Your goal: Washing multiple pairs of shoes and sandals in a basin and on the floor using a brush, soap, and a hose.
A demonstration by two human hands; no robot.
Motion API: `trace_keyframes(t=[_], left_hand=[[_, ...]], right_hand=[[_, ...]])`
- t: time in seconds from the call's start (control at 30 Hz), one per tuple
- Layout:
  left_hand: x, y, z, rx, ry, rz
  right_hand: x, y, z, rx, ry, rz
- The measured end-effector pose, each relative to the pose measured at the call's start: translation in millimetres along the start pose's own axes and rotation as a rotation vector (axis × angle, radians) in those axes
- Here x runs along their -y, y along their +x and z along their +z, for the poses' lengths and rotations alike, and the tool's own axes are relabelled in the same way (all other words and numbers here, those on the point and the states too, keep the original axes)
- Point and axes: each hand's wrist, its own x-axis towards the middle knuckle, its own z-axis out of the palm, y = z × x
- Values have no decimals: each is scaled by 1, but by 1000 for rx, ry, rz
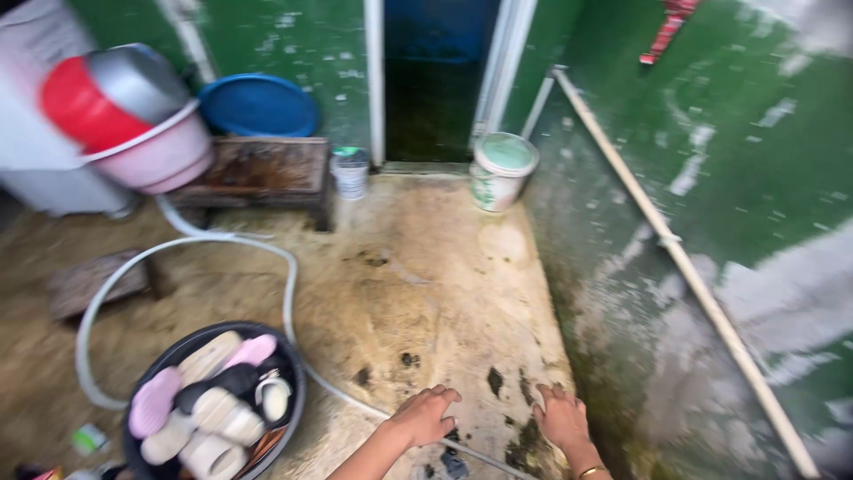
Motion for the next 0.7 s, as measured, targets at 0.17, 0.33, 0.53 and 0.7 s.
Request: trace_keyframes(t=[0.17, 0.33, 0.53, 0.7], left_hand=[[86, -117, -35, -214, -45, -228], [165, -246, -58, -407, -71, -389], [230, -361, -67, -514, -153, -603], [287, -409, -67, -640, -246, -672]], right_hand=[[189, 33, 1, 119, 104, -313], [359, 31, 23, 169, 312, -626], [489, 4, 42, 324, 381, -785], [557, 3, 46, 438, 313, -830]])
